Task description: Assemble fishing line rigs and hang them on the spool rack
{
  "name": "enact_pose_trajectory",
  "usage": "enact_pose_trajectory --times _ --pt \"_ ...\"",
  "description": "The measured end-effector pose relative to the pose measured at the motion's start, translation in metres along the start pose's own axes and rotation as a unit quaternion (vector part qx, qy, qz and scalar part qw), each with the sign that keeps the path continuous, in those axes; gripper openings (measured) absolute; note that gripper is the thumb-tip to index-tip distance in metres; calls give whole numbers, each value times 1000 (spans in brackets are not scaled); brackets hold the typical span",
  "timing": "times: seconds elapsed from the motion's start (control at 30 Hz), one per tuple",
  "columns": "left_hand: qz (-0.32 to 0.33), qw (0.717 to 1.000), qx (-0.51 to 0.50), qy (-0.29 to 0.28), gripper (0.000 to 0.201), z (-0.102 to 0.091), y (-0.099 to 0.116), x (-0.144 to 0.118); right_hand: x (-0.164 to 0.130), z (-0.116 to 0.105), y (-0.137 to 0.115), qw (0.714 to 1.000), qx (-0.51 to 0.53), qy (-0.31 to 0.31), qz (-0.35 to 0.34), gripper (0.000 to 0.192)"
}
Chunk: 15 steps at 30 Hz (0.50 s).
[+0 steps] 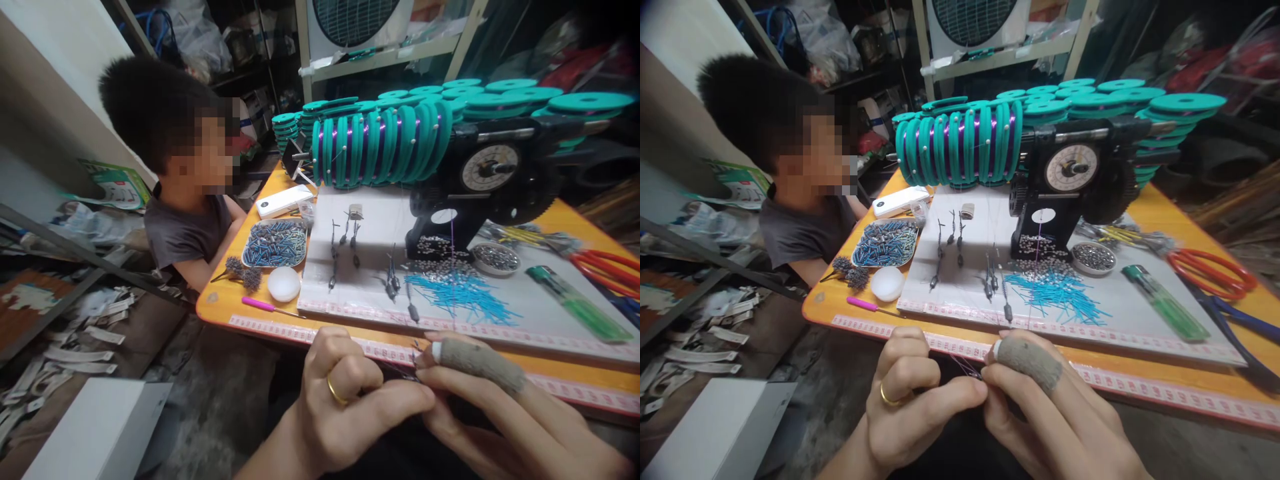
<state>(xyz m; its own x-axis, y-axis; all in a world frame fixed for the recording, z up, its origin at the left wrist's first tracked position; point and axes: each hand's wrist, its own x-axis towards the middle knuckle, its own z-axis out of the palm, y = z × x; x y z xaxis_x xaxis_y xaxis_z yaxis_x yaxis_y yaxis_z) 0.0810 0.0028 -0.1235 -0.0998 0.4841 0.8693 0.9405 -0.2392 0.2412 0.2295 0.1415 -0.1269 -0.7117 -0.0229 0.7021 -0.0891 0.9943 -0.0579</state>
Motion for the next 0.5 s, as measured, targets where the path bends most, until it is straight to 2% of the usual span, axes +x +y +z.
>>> enact_pose_trajectory --times 0.1,0.23,0.33,0.43,0.5 --pt "-36 998 -41 18 28 5 2 -2 -2 0 -1 1000 18 15 11 15" --pt "-60 996 -60 27 22 8 6 -6 -4 4 -5 997 23 50 49 17" --pt "-90 991 -83 48 19 11 7 -10 -3 5 -7 998 16 54 38 15" --pt "-141 973 -170 73 12 16 7 -12 1 3 -7 997 18 64 46 14" --pt "-196 942 -263 69 9 19 7 -11 5 0 -7 996 15 66 50 14"
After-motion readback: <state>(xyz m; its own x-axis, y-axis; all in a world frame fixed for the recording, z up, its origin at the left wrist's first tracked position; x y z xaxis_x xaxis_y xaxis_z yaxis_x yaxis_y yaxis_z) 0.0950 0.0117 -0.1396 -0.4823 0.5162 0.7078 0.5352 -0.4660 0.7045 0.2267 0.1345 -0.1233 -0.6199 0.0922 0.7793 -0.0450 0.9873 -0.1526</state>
